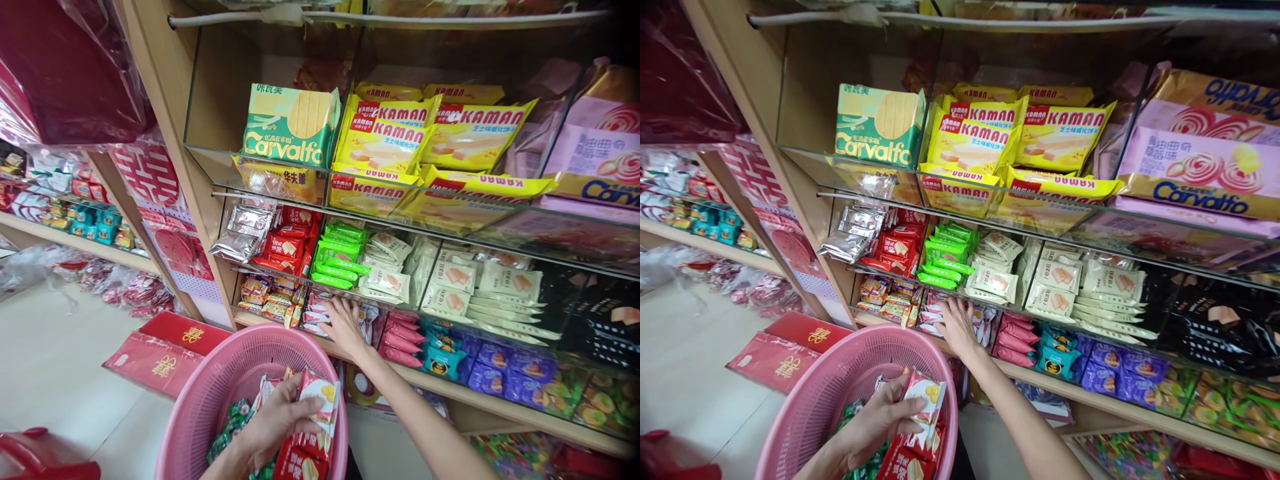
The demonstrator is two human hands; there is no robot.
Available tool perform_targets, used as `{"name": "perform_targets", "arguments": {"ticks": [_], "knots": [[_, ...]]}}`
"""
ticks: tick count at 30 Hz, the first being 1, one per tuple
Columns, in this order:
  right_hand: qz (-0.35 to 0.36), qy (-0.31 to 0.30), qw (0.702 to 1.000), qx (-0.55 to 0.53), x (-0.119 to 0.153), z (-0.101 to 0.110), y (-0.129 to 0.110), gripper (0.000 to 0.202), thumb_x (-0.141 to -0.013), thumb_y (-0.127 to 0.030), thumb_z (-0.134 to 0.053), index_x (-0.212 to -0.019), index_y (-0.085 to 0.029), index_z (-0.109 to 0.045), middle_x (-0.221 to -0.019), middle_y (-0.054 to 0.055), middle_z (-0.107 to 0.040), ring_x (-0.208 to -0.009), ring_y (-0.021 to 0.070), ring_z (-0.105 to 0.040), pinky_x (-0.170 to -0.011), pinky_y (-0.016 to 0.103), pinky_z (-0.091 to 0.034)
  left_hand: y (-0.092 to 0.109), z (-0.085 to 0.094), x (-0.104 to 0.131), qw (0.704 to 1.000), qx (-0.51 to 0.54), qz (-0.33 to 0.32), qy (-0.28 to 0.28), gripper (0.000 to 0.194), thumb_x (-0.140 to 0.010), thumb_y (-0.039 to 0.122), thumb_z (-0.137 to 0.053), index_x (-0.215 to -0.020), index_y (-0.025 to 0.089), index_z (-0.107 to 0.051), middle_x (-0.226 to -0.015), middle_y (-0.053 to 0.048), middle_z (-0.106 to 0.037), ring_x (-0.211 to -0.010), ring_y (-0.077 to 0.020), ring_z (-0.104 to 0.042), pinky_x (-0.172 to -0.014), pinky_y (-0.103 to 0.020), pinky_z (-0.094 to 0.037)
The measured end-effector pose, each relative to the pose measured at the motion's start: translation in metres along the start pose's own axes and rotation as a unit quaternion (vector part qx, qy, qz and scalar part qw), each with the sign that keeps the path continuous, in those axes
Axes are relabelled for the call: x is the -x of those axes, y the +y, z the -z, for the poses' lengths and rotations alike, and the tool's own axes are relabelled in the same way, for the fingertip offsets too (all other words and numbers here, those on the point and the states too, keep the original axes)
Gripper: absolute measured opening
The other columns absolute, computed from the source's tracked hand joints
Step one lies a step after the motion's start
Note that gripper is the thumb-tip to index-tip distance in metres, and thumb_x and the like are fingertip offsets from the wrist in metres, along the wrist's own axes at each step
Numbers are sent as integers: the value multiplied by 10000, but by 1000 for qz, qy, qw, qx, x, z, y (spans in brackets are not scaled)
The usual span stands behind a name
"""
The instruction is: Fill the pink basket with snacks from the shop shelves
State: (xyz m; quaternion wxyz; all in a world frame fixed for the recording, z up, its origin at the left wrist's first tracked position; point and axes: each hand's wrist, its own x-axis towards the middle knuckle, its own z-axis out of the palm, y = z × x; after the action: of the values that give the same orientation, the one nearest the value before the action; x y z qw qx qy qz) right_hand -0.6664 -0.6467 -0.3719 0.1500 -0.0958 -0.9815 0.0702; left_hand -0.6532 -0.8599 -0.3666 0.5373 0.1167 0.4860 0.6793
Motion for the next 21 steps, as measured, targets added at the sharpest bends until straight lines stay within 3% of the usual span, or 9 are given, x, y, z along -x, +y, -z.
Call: {"name": "perform_targets", "arguments": {"ticks": [4, 10, 13, 15, 17, 19, 21], "knots": [[7, 1, 1000, -24, 0, 6, 0, 250, -839, -278, -531, -1079, -210, -515, -1116, 99, -602, -1105, 276, -468, -982, 529, -225, 3, 2, -2, 1000, 9, 0, 17, 302, -683, 302, -753, -929, 171, -639, -884, -30, -676, -767, -129, -641, -645, -191, -521], [12, 24, 998, -54, 14, 27, -1, 292, -845, -291, -537, -1120, -215, -478, -1150, 96, -587, -1098, 268, -477, -979, 507, -238, 2, 8, -9, 996, 54, 1, 76, 314, -714, 350, -729, -949, 170, -622, -919, -32, -672, -793, -145, -657, -723, -257, -553], [-20, 43, 988, -147, 33, 43, -3, 315, -813, -308, -583, -1098, -217, -485, -1129, 80, -582, -1087, 250, -486, -988, 448, -278, 0, 11, -11, 991, 92, 19, 97, 380, -770, 441, -650, -1036, 175, -597, -1017, -52, -656, -866, -179, -656, -790, -319, -553], [-89, 23, 946, -312, 51, 54, -6, 322, -789, -350, -610, -1055, -217, -489, -1038, 53, -606, -974, 226, -544, -886, 374, -392, 2, 9, -11, 991, 103, 39, 71, 452, -818, 508, -554, -1123, 175, -563, -1098, -72, -638, -932, -198, -643, -821, -339, -543], [-156, -32, 864, -478, 71, 62, -9, 315, -785, -405, -608, -1012, -214, -500, -963, 26, -619, -871, 197, -574, -783, 319, -445, 3, 5, -10, 992, 109, 52, 35, 495, -853, 538, -473, -1202, 191, -517, -1164, -72, -617, -1007, -203, -615, -837, -331, -532], [-191, -90, 794, -571, 90, 68, -13, 307, -790, -435, -600, -982, -207, -528, -942, 16, -627, -855, 182, -578, -768, 298, -450, 5, -2, -8, 992, 112, 59, 9, 520, -866, 549, -434, -1268, 220, -466, -1221, -59, -590, -1077, -207, -580, -848, -324, -521], [-209, -129, 759, -603, 106, 70, -17, 306, -792, -433, -606, -985, -201, -556, -972, 20, -637, -899, 183, -574, -802, 296, -440, 4, -11, -5, 991, 115, 65, -7, 554, -868, 565, -414, -1312, 233, -426, -1268, -62, -560, -1129, -218, -548, -860, -327, -511]]}}
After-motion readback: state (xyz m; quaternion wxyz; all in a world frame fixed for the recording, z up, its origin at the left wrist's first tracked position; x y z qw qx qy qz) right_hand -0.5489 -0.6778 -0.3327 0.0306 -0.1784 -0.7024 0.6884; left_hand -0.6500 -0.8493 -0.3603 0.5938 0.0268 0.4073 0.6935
